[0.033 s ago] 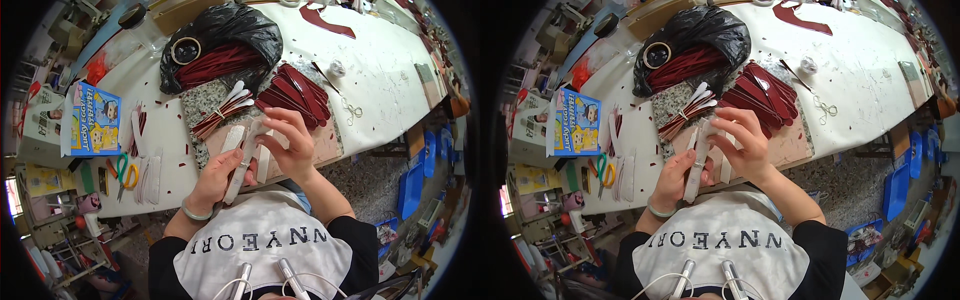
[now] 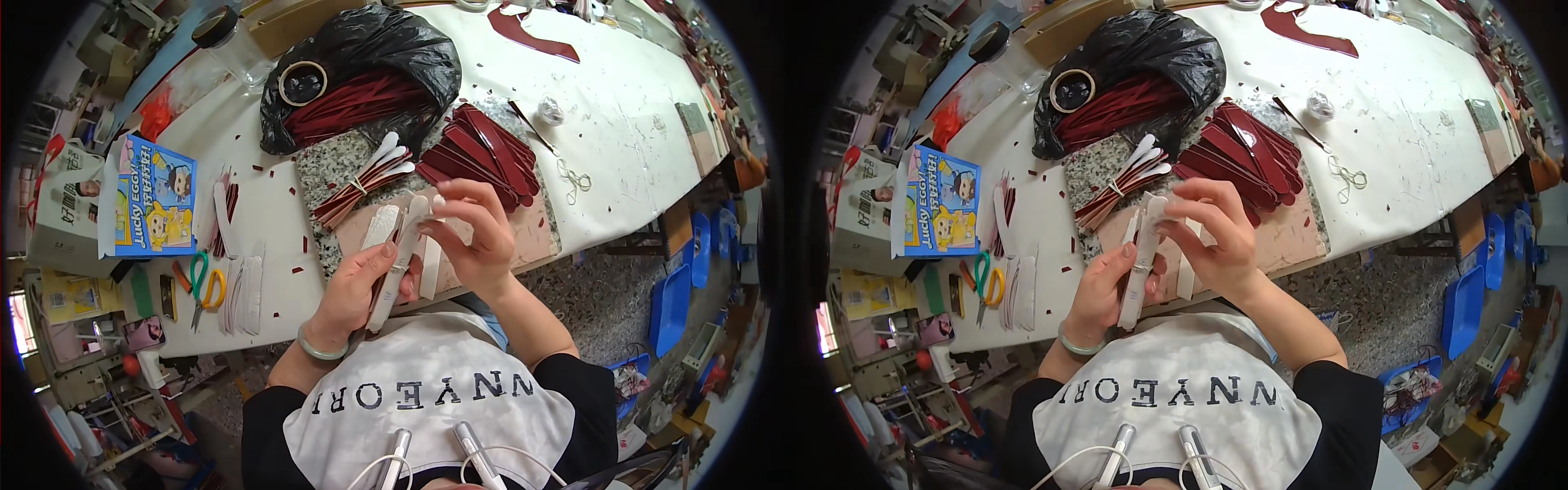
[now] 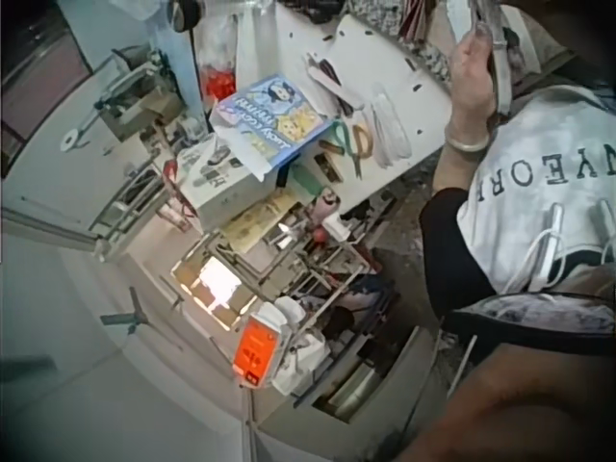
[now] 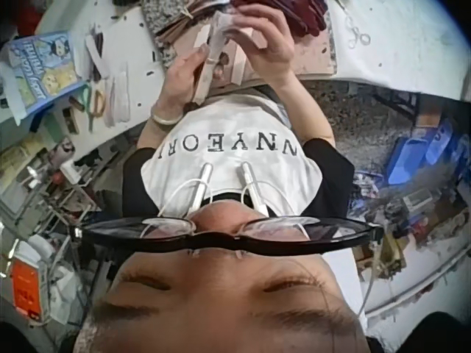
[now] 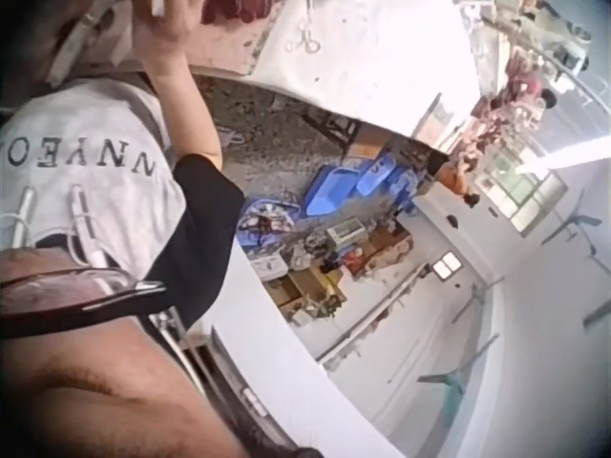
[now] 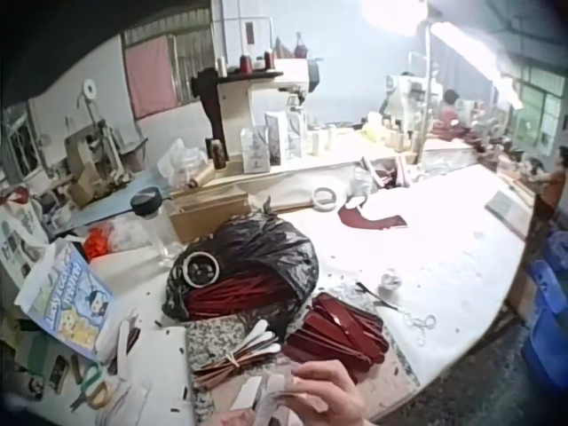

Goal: The person sorts strips of material on a workbench, trims a strip using scissors, aligns and layers strips together, and applies tape to them from a roll by hand.

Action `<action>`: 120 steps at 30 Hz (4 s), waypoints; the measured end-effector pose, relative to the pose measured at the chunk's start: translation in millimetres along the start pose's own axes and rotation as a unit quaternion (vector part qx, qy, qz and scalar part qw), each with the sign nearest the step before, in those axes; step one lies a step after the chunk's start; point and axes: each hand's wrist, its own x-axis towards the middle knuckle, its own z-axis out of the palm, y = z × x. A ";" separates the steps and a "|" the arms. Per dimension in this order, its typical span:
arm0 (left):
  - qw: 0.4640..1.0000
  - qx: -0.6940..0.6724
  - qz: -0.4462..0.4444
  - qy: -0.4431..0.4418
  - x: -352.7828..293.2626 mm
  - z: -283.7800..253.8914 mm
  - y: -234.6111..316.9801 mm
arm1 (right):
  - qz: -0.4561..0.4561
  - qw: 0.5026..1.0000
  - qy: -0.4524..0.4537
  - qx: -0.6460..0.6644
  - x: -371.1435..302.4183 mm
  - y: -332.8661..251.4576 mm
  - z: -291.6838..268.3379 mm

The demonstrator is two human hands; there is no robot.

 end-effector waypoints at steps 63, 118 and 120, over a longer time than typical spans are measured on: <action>0.959 0.177 -0.119 -0.186 30.8 35.2 21.5 | 0.133 0.832 0.108 -0.528 23.3 105.8 -265.4; 0.987 -0.125 0.093 0.051 -69.7 -80.7 2.2 | -0.150 0.886 -0.428 -0.097 49.3 23.6 54.3; 0.992 -0.097 0.066 0.050 -64.3 -66.6 9.5 | -0.028 0.925 -0.378 -0.011 44.1 9.2 54.2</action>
